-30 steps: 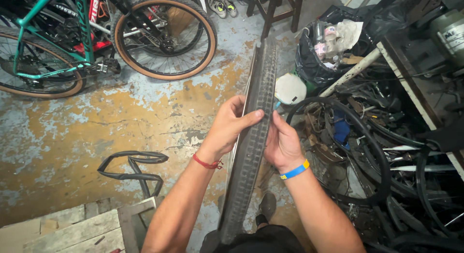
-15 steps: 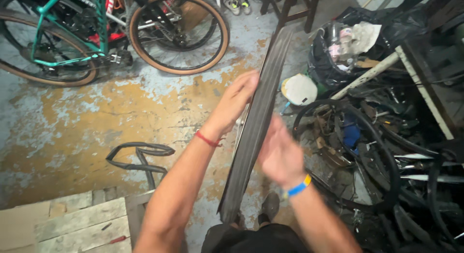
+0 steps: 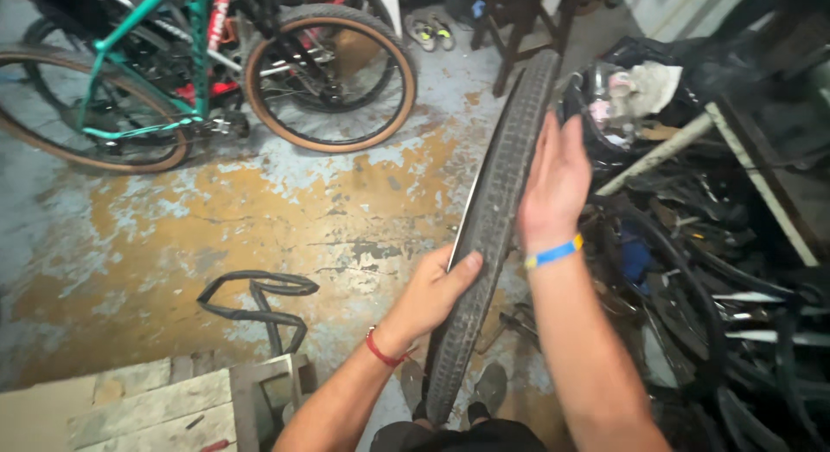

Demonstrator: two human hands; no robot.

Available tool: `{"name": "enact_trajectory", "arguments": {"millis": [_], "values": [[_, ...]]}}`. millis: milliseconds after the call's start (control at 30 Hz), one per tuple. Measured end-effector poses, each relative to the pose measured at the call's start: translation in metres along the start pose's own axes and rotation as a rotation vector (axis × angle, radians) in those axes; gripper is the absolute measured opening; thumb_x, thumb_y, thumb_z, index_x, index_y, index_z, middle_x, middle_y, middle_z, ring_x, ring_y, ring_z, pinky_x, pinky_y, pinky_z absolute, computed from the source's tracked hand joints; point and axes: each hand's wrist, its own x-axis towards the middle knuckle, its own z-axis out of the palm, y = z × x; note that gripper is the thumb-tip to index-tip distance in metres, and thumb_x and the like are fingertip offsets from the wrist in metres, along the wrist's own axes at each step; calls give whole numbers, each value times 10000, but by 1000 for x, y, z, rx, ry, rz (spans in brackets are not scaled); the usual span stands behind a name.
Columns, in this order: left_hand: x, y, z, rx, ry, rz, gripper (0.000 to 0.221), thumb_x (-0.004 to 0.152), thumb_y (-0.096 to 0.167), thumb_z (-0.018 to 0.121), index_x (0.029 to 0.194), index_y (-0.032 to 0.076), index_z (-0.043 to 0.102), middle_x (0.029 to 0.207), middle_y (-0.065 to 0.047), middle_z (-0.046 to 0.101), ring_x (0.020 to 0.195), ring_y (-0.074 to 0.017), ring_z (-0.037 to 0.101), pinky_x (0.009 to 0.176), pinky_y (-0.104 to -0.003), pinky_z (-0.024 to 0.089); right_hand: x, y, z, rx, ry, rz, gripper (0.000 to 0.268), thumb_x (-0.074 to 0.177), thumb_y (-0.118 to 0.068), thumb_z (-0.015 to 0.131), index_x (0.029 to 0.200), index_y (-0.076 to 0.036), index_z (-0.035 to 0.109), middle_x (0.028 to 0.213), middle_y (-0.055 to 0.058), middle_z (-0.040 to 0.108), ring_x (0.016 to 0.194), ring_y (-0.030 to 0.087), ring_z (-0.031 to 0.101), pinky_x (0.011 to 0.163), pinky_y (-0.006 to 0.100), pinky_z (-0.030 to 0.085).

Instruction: The person removes a tire and tube from a bicycle wheel, then fits a new tire and tube onto the rim by hand.

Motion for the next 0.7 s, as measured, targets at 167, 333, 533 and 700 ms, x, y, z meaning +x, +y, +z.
{"name": "enact_trajectory", "arguments": {"millis": [167, 333, 533, 700], "values": [[24, 16, 24, 154, -34, -14, 307, 1060, 319, 639, 866, 96, 722, 636, -39, 664, 640, -123, 579, 538, -274, 462, -88, -13, 22, 107, 99, 138, 423, 1102, -334, 507, 1414, -78, 633, 1421, 102, 670, 1362, 250, 613, 1226, 458, 466], [37, 20, 48, -50, 30, -138, 280, 1033, 302, 683, 833, 109, 709, 614, -21, 685, 551, -83, 633, 490, -201, 484, -111, -22, 11, 28, 68, 228, 455, 1097, -423, 475, 1414, -144, 646, 1400, 125, 679, 1291, 305, 659, 1069, 558, 550], [67, 24, 34, -70, 71, -111, 308, 1011, 362, 708, 852, 99, 693, 644, -32, 691, 547, -82, 649, 475, -215, 504, -166, 13, -11, 189, 141, 326, 402, 1099, -363, 476, 1389, -158, 663, 1411, 112, 668, 1325, 294, 623, 1138, 556, 483], [104, 34, 29, -102, 115, -99, 426, 977, 437, 715, 840, 33, 705, 640, -107, 699, 527, -159, 696, 455, -301, 570, -219, 37, -76, 48, 273, 502, 419, 1050, -416, 486, 1386, -252, 675, 1356, 110, 689, 1290, 325, 631, 1136, 597, 459]]}}
